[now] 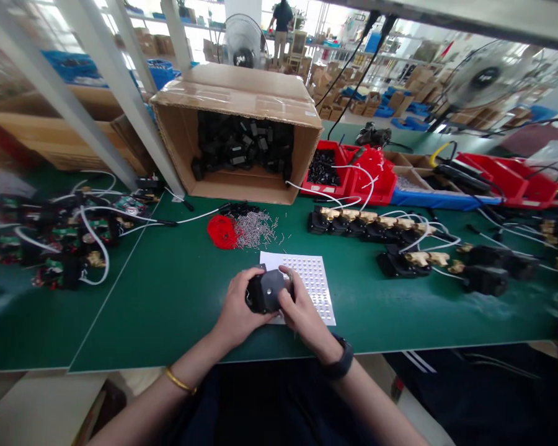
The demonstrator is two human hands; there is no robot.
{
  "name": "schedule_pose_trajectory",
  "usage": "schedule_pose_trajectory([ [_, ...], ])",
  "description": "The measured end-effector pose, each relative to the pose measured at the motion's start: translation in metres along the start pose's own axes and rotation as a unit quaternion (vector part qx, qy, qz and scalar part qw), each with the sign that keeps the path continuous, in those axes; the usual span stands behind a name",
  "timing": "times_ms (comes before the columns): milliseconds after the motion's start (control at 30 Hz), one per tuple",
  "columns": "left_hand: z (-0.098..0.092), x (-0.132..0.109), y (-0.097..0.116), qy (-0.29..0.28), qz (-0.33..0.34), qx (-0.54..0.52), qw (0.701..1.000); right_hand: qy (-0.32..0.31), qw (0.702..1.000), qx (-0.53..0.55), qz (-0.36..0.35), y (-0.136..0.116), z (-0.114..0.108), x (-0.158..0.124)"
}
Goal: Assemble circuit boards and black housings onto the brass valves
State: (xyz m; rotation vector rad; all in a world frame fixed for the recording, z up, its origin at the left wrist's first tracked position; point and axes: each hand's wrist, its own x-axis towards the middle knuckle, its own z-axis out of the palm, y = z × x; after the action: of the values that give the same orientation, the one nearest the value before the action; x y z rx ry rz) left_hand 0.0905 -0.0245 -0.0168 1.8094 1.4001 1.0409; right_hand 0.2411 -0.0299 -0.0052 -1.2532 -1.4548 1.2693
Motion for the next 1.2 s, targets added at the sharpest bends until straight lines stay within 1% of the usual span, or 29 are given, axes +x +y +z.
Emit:
schedule_pose_trajectory([
  [67, 0.002, -0.003, -0.012, 0.018, -0.044, -0.078, 0.996, -0.020, 0.988, 0.131, 0.081, 0.008, 0.004, -0.002],
  [100, 0.001, -0.004, -0.016, 0.008, -0.054, -0.119, 0.991, -0.027, 0.977, 0.177, 0.114, 0.011, 0.007, -0.003],
  [133, -0.001, -0.004, -0.020, -0.018, -0.057, -0.169, 0.984, -0.028, 0.970, 0.203, 0.132, 0.013, 0.010, -0.004],
  [167, -0.006, -0.003, -0.022, -0.050, -0.058, -0.228, 0.971, -0.024, 0.968, 0.209, 0.135, 0.014, 0.013, -0.006],
  [233, -0.017, 0.000, -0.025, -0.115, -0.067, -0.338, 0.932, -0.011, 0.980, 0.161, 0.113, 0.012, 0.018, -0.009],
  [267, -0.024, 0.002, -0.025, -0.141, -0.080, -0.366, 0.916, -0.004, 0.989, 0.114, 0.091, 0.010, 0.020, -0.011],
  [300, -0.030, 0.003, -0.025, -0.157, -0.094, -0.373, 0.910, 0.002, 0.996, 0.063, 0.066, 0.009, 0.022, -0.013],
  [333, -0.035, 0.004, -0.025, -0.164, -0.103, -0.365, 0.911, 0.008, 0.999, 0.014, 0.039, 0.008, 0.024, -0.015],
  [400, -0.040, 0.002, -0.027, -0.161, -0.097, -0.344, 0.920, 0.017, 0.998, -0.063, -0.021, 0.008, 0.026, -0.018],
  [467, -0.041, -0.003, -0.029, -0.138, -0.081, -0.355, 0.921, 0.010, 0.991, -0.113, -0.072, 0.011, 0.028, -0.020],
  [533, -0.040, -0.009, -0.032, -0.124, -0.073, -0.370, 0.918, -0.004, 0.983, -0.153, -0.097, 0.014, 0.029, -0.021],
  [700, -0.040, -0.013, -0.034, -0.096, -0.064, -0.373, 0.921, -0.029, 0.971, -0.212, -0.108, 0.010, 0.026, -0.019],
  [867, -0.040, -0.010, -0.030, -0.086, -0.039, -0.366, 0.926, -0.031, 0.974, -0.201, -0.099, 0.007, 0.025, -0.016],
  [967, -0.041, -0.013, -0.025, -0.062, -0.023, -0.323, 0.944, -0.026, 0.980, -0.177, -0.086, 0.009, 0.025, -0.015],
  [1133, -0.050, -0.022, -0.016, -0.102, -0.039, -0.203, 0.973, -0.053, 0.981, -0.159, -0.099, 0.008, 0.022, -0.018],
  [1200, -0.052, -0.025, -0.015, -0.097, -0.032, -0.174, 0.980, -0.064, 0.980, -0.154, -0.104, 0.007, 0.021, -0.020],
])
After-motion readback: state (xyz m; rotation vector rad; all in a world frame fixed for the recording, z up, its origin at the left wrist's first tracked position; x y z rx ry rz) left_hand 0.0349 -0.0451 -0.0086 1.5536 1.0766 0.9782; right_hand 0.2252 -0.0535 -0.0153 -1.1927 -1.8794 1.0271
